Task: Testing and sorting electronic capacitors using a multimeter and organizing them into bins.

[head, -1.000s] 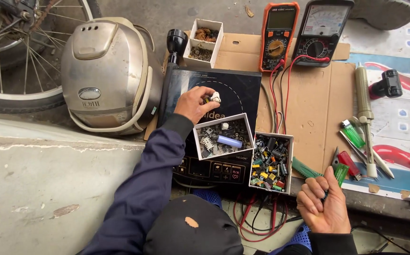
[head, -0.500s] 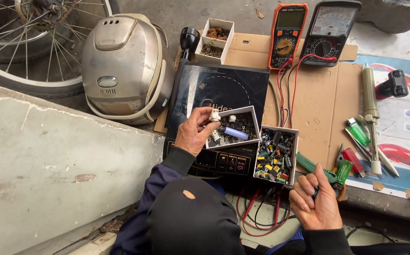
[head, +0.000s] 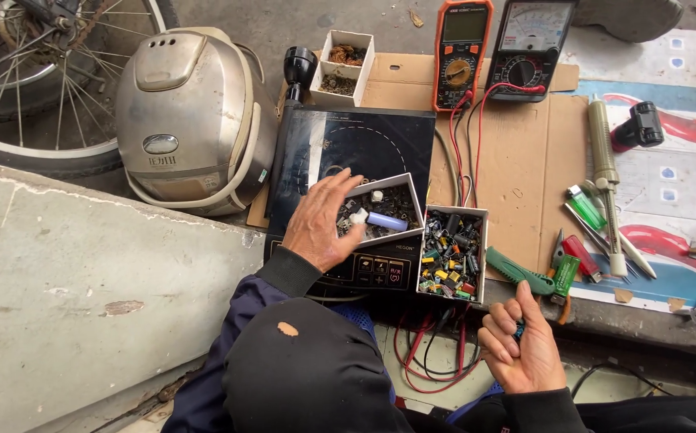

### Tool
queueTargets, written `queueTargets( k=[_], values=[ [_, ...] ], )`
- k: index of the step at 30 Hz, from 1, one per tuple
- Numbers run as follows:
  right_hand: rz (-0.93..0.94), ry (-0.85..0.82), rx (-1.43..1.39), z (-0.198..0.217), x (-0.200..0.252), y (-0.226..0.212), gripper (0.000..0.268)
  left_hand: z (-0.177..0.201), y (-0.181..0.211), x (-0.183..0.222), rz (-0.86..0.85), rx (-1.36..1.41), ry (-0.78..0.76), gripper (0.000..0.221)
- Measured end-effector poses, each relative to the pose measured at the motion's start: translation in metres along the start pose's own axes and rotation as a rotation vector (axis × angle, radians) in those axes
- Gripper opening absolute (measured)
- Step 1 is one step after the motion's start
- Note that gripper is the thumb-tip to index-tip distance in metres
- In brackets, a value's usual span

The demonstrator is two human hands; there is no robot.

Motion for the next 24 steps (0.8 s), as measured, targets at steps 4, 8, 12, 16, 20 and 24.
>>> queueTargets(
  k=[4, 8, 12, 16, 20, 24],
  values=[
    [-0.011, -0.035, -0.023, 0.0, 0.0, 0.002, 0.048, -0.037, -0.004, -0.004, -0.021, -0.188, -0.133, 0.123],
    [-0.018, -0.032, -0.034, 0.001, 0.0, 0.004, 0.051, -0.044, -0.01, -0.01, -0.059, -0.187, -0.081, 0.111],
    [-0.014, -0.018, -0.038, 0.001, 0.001, 0.004, 0.051, -0.017, -0.012, -0.01, 0.037, -0.086, 0.03, 0.084],
    [-0.023, -0.001, -0.042, 0.001, 0.002, 0.004, 0.051, 0.001, -0.047, -0.005, 0.385, -0.049, 0.172, 0.082],
    [-0.034, -0.032, -0.051, 0.0, -0.001, 0.008, 0.051, 0.001, -0.044, -0.004, 0.371, -0.15, 0.229, 0.077],
    [0.003, -0.02, -0.058, 0.003, -0.002, 0.005, 0.05, 0.005, -0.019, 0.003, 0.276, -0.196, 0.336, 0.081]
  ],
)
Point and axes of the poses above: each hand's wrist, its own x-axis away from the middle knuckle, its own z-axis out of the back of the hand, y = z × x, the point moved 9 cm from there along -x, towards the middle knuckle, and after that the axes turned 11 degrees about z, right-handed, at the moved point
